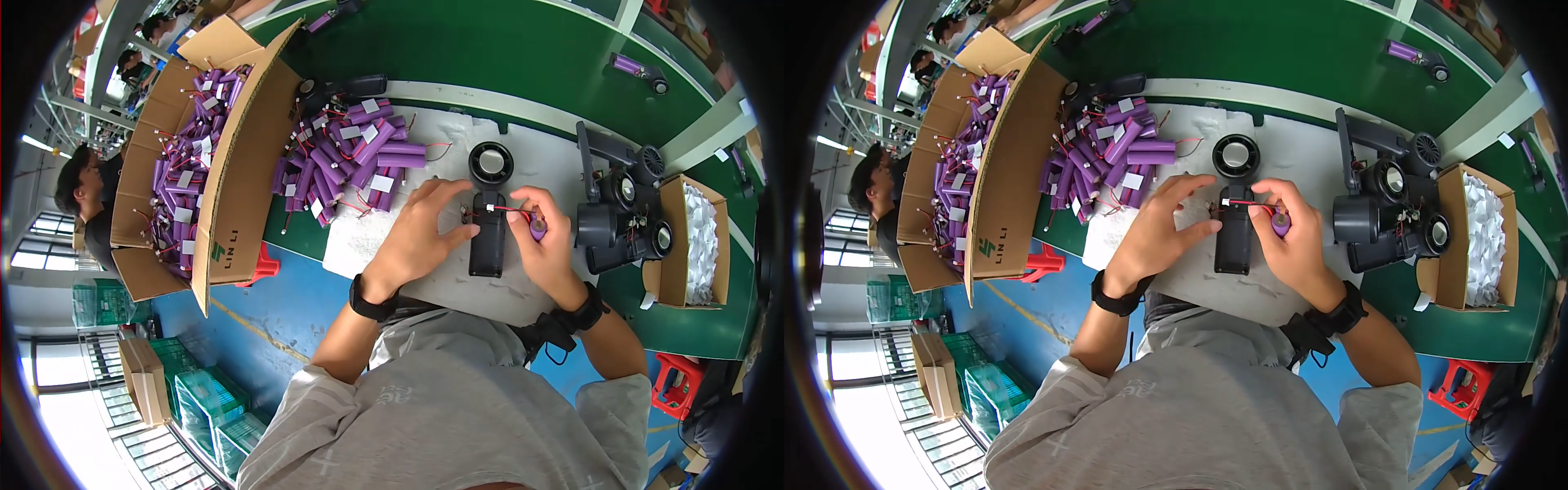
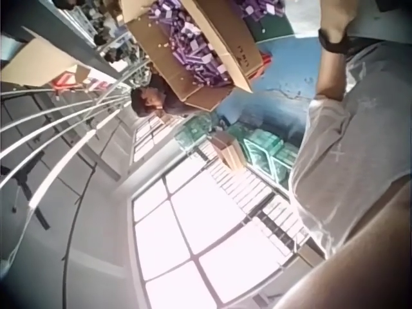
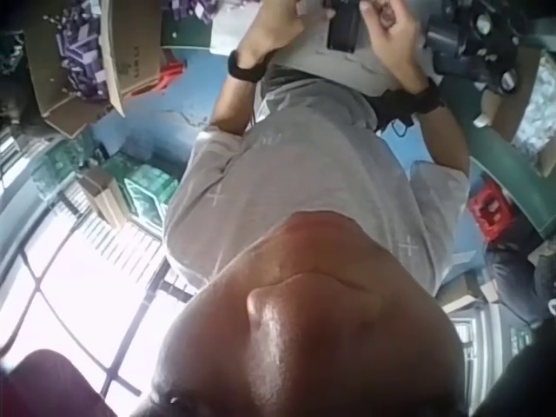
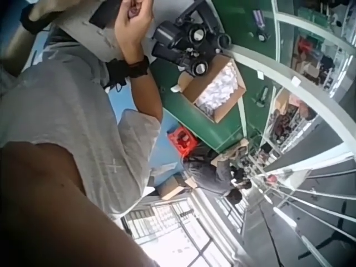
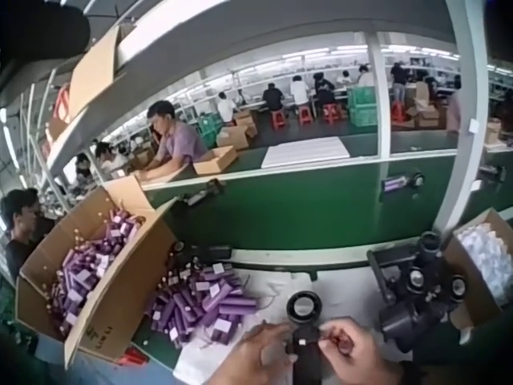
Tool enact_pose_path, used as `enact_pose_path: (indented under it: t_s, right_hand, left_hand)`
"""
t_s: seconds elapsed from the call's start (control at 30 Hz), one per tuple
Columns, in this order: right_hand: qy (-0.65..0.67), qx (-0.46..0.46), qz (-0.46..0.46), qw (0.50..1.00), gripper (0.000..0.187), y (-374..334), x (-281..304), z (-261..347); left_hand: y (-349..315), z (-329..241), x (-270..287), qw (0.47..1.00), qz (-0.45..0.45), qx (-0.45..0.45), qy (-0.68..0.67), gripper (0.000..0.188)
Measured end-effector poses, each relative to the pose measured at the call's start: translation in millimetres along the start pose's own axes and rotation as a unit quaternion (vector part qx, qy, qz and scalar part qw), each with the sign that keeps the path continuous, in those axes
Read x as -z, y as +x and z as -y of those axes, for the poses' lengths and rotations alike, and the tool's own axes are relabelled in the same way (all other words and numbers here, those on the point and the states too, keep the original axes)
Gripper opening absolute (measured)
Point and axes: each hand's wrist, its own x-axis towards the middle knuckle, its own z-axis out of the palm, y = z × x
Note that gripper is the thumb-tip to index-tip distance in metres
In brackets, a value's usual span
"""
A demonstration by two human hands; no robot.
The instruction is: The person picks up battery packs from a box and places them on the table. They then connect a battery pack to a circuit board and fit both components into a fan housing.
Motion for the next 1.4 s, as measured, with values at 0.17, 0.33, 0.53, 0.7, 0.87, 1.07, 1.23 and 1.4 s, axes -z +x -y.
enact_pose_path:
  t_s: [0.17, 0.33, 0.53, 0.7, 0.87, 1.07, 1.23, 1.4]
  right_hand:
    - [-0.039, 0.039, 0.057, 0.997, 0.012, 13, -7, 5]
    - [-0.095, 0.124, 0.133, 0.979, 0.012, 26, -5, -1]
    - [-0.072, 0.094, 0.140, 0.983, 0.013, 20, -7, -3]
    - [-0.085, 0.107, 0.135, 0.981, 0.013, 19, -7, 0]
    - [-0.089, 0.096, 0.130, 0.983, 0.012, 19, -7, 1]
    - [-0.060, 0.112, 0.097, 0.987, 0.015, 15, 1, 2]
    - [0.128, 0.056, 0.218, 0.966, 0.030, 4, 4, 14]
    - [0.307, -0.091, 0.358, 0.877, 0.041, -1, 7, 8]
  left_hand:
    - [13, 5, 12, 0.976, 0.160, 0.127, -0.078, 0.046]
    - [30, 15, 35, 0.939, 0.319, 0.119, 0.039, 0.041]
    - [4, 16, 16, 0.982, 0.184, 0.028, 0.013, 0.033]
    - [6, 15, 6, 0.987, 0.132, -0.037, 0.088, 0.030]
    - [19, 10, 17, 0.975, 0.175, -0.078, 0.111, 0.032]
    - [30, -19, 36, 0.978, 0.071, -0.037, -0.193, 0.025]
    - [40, -59, 21, 0.817, 0.109, -0.016, -0.565, 0.025]
    - [71, -76, -18, 0.646, 0.124, -0.045, -0.751, 0.017]
